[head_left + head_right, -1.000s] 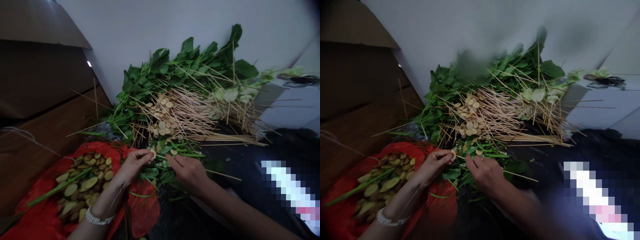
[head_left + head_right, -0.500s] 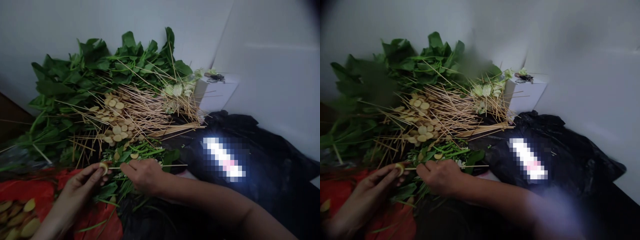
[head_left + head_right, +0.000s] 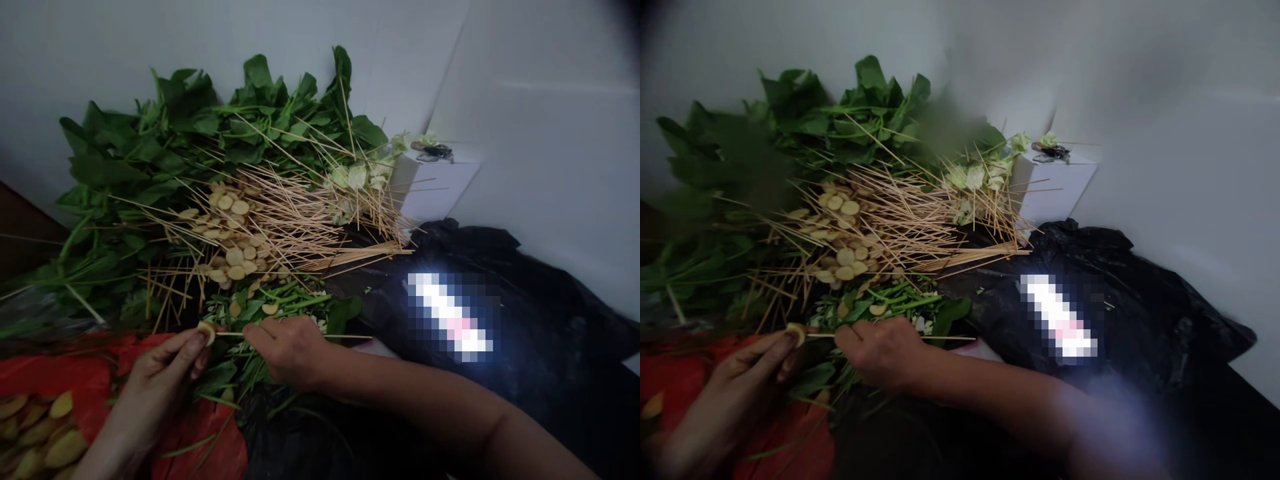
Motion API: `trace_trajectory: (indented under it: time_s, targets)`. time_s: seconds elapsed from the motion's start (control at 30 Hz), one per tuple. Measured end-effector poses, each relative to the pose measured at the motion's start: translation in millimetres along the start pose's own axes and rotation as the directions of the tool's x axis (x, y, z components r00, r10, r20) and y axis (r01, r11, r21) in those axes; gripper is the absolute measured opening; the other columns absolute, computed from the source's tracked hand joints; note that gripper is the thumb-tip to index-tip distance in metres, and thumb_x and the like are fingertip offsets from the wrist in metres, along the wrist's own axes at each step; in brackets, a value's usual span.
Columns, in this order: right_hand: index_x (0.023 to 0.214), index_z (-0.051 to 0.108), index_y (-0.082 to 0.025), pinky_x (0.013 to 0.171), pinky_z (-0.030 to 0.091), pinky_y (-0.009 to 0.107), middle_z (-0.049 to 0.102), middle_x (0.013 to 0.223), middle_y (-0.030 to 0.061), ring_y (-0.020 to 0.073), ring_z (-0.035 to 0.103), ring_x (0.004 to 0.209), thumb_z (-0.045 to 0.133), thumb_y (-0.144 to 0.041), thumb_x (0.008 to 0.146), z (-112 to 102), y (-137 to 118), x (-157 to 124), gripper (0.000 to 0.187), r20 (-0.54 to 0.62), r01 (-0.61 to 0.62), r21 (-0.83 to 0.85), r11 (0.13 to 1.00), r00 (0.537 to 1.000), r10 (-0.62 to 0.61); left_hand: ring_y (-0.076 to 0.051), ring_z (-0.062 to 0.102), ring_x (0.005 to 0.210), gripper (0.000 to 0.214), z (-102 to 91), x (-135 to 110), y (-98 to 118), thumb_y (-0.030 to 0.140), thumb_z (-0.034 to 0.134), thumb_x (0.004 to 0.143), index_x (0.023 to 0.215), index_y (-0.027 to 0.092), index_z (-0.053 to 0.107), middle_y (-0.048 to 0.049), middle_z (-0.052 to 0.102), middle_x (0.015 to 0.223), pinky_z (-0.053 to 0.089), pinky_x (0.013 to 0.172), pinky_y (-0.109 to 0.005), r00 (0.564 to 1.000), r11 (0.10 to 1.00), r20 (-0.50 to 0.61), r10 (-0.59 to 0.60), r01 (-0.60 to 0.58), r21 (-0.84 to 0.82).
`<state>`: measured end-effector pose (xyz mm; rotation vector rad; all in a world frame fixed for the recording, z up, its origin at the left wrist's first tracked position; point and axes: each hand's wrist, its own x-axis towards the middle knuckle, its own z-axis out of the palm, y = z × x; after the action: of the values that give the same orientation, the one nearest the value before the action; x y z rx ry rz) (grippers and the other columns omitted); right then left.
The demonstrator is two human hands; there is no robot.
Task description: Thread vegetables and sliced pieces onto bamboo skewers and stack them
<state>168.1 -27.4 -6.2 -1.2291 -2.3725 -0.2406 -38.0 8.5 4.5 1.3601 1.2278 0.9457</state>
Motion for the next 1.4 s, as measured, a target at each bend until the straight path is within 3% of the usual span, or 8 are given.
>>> trace_trajectory:
  time_s: [0.17, 0.5, 0.77, 0.97, 1.1, 1.23, 1.4]
  targets:
    - [0.095, 0.054, -0.018, 0.050, 0.033, 0.029, 0.063, 0.079, 0.0003, 0.0160, 0.058, 0.064, 0.045, -0.014, 0.089, -3.1, -2.6, -4.1, 0.012, 0.017, -0.005, 0.052, 0.999, 1.000, 0.004, -0.009, 0.034, 0.050, 0.040, 4.2, -0.1, -2.8, 0.051, 0.071, 0.073, 0.057, 0.017, 0.058, 0.0037, 0.044, 0.051, 0.027, 0.046, -0.021, 1.000, 0.997, 0.031, -0.004, 0.007, -0.074]
    - [0.104, 0.059, -0.017, 0.058, 0.035, 0.026, 0.065, 0.082, 0.0022, 0.0157, 0.060, 0.071, 0.044, -0.002, 0.080, 2.1, -11.4, -6.0, 0.032, 0.046, -0.092, 0.125, 0.988, 0.995, 0.087, -0.008, 0.032, 0.049, 0.042, 7.5, -6.0, 0.1, 0.048, 0.065, 0.080, 0.053, 0.016, 0.057, 0.0038, 0.044, 0.049, 0.024, 0.049, -0.023, 0.992, 0.994, 0.114, 0.053, -0.041, -0.105]
    - [0.100, 0.058, -0.019, 0.061, 0.036, 0.025, 0.066, 0.086, 0.0027, 0.0159, 0.061, 0.076, 0.043, -0.001, 0.081, -1.5, -14.1, -4.3, 0.030, 0.157, -0.165, 0.160, 0.973, 0.978, 0.139, -0.009, 0.033, 0.048, 0.043, 9.7, -7.2, 1.0, 0.048, 0.067, 0.078, 0.051, 0.017, 0.057, 0.0029, 0.044, 0.049, 0.025, 0.048, -0.023, 0.992, 0.995, 0.124, 0.021, -0.008, -0.102]
    - [0.089, 0.058, -0.019, 0.064, 0.036, 0.024, 0.066, 0.081, 0.0023, 0.0148, 0.061, 0.074, 0.041, -0.008, 0.090, -5.0, -14.7, 0.1, 0.020, 0.220, -0.261, 0.275, 0.926, 0.954, 0.203, -0.009, 0.035, 0.049, 0.041, 11.4, -8.5, 0.2, 0.047, 0.065, 0.080, 0.054, 0.016, 0.060, 0.0029, 0.045, 0.050, 0.027, 0.049, -0.022, 0.989, 0.995, 0.140, 0.038, -0.025, -0.092]
    - [0.090, 0.059, -0.019, 0.067, 0.037, 0.023, 0.066, 0.078, 0.0023, 0.0147, 0.061, 0.075, 0.040, -0.014, 0.094, -7.4, -11.4, 2.8, 0.020, 0.216, -0.277, 0.362, 0.890, 0.954, 0.209, -0.009, 0.044, 0.051, 0.035, 12.5, -7.8, 1.0, 0.047, 0.069, 0.076, 0.062, 0.016, 0.067, 0.0005, 0.056, 0.056, 0.034, 0.051, -0.022, 0.994, 0.990, 0.112, 0.023, -0.007, -0.139]
    - [0.098, 0.061, -0.019, 0.070, 0.038, 0.023, 0.067, 0.086, 0.0031, 0.0144, 0.062, 0.081, 0.038, -0.016, 0.097, -5.0, -8.9, 3.1, 0.023, 0.190, -0.252, 0.383, 0.889, 0.963, 0.191, -0.009, 0.050, 0.055, 0.030, 11.9, -4.3, 0.1, 0.042, 0.080, 0.066, 0.080, 0.016, 0.075, -0.0024, 0.065, 0.070, 0.039, 0.052, -0.021, 0.999, 0.953, 0.042, -0.011, 0.023, -0.303]
    - [0.099, 0.060, -0.020, 0.065, 0.037, 0.024, 0.068, 0.087, 0.0025, 0.0149, 0.063, 0.078, 0.039, -0.013, 0.095, -2.1, -10.7, 1.4, 0.022, 0.229, -0.240, 0.245, 0.939, 0.956, 0.184, -0.005, 0.047, 0.055, 0.028, 9.2, -0.8, -3.5, 0.034, 0.088, 0.055, 0.068, 0.014, 0.074, 0.0006, 0.060, 0.063, 0.037, 0.050, -0.016, 0.993, 0.883, -0.039, -0.114, 0.083, -0.462]
